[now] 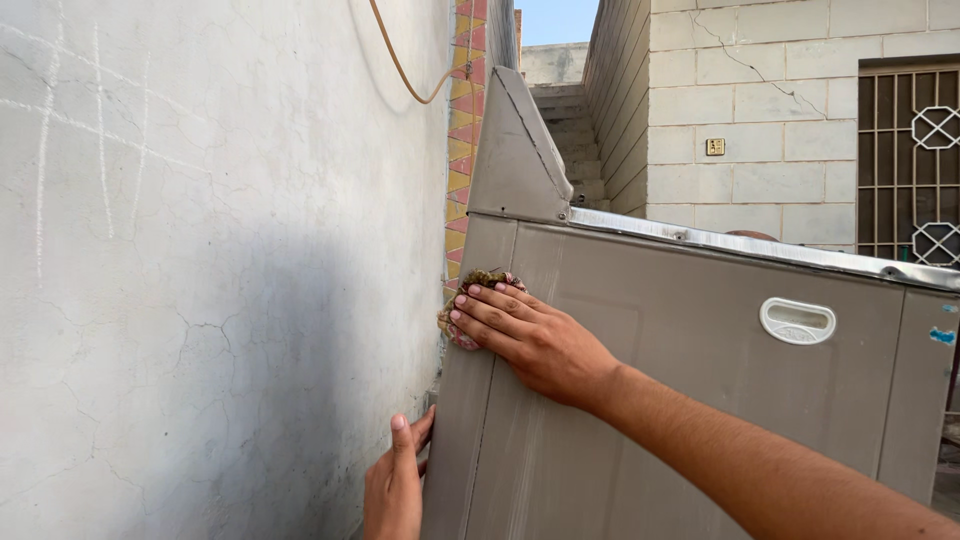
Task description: The person cleans the interior and exterior surfaces of a top-loading washing machine by hand using a cloth.
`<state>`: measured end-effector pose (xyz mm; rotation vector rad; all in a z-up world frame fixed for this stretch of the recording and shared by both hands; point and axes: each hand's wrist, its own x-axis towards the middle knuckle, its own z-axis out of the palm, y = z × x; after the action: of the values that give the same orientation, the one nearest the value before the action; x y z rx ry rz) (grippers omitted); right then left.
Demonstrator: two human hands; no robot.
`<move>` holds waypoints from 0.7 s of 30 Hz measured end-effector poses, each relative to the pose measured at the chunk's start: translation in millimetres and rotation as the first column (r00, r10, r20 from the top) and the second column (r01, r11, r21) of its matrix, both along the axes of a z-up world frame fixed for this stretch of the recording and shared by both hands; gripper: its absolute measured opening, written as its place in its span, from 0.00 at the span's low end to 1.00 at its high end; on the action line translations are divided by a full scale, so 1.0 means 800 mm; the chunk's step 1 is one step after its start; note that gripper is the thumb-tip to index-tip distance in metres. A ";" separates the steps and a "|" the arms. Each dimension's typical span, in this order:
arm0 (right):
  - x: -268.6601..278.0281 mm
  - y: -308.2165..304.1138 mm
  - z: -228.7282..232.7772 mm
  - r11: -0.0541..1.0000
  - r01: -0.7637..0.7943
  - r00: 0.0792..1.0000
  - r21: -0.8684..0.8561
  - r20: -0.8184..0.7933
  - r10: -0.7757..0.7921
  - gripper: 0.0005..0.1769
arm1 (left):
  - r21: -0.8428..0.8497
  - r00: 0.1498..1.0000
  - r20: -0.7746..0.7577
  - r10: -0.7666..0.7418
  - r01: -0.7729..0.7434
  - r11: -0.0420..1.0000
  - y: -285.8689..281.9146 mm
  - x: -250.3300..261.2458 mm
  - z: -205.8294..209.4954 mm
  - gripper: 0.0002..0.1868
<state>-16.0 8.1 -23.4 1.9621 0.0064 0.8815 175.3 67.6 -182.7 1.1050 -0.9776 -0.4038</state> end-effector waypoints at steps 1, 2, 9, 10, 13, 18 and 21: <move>-0.001 -0.001 0.019 1.000 0.005 0.993 -0.031 -0.116 -0.008 0.30 | 0.038 0.997 0.072 0.003 -0.005 0.999 -0.002 0.004 -0.002 0.49; 0.000 -0.001 0.035 0.999 0.005 0.993 -0.037 -0.116 -0.009 0.30 | 0.078 0.990 0.140 -0.002 -0.009 0.997 -0.006 0.006 -0.005 0.49; 0.017 0.005 0.077 1.000 0.017 0.996 0.008 0.091 -0.017 0.29 | 0.042 0.992 0.123 -0.032 0.027 0.999 -0.025 0.013 -0.014 0.51; 0.022 0.007 0.068 1.000 -0.006 0.990 0.025 0.141 0.003 0.30 | 0.030 0.995 0.095 -0.042 0.039 0.999 -0.022 0.013 -0.014 0.51; 0.034 0.011 0.035 0.985 -0.124 0.966 0.117 0.240 0.093 0.29 | 0.034 0.996 0.081 -0.043 0.041 0.999 -0.010 0.008 -0.012 0.52; 0.031 0.017 -0.007 0.972 -0.144 0.975 0.187 0.196 0.106 0.27 | 0.112 0.996 -0.008 -0.094 0.094 0.989 0.005 -0.006 -0.005 0.53; 0.009 0.016 -0.002 0.972 -0.107 0.994 0.210 0.044 0.100 0.27 | 0.053 0.994 0.019 -0.109 0.108 0.993 0.012 -0.005 0.000 0.56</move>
<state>-8.5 21.0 -25.0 2.1609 -0.0045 1.0177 171.0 77.0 -182.8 1.1074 -1.0545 -0.5087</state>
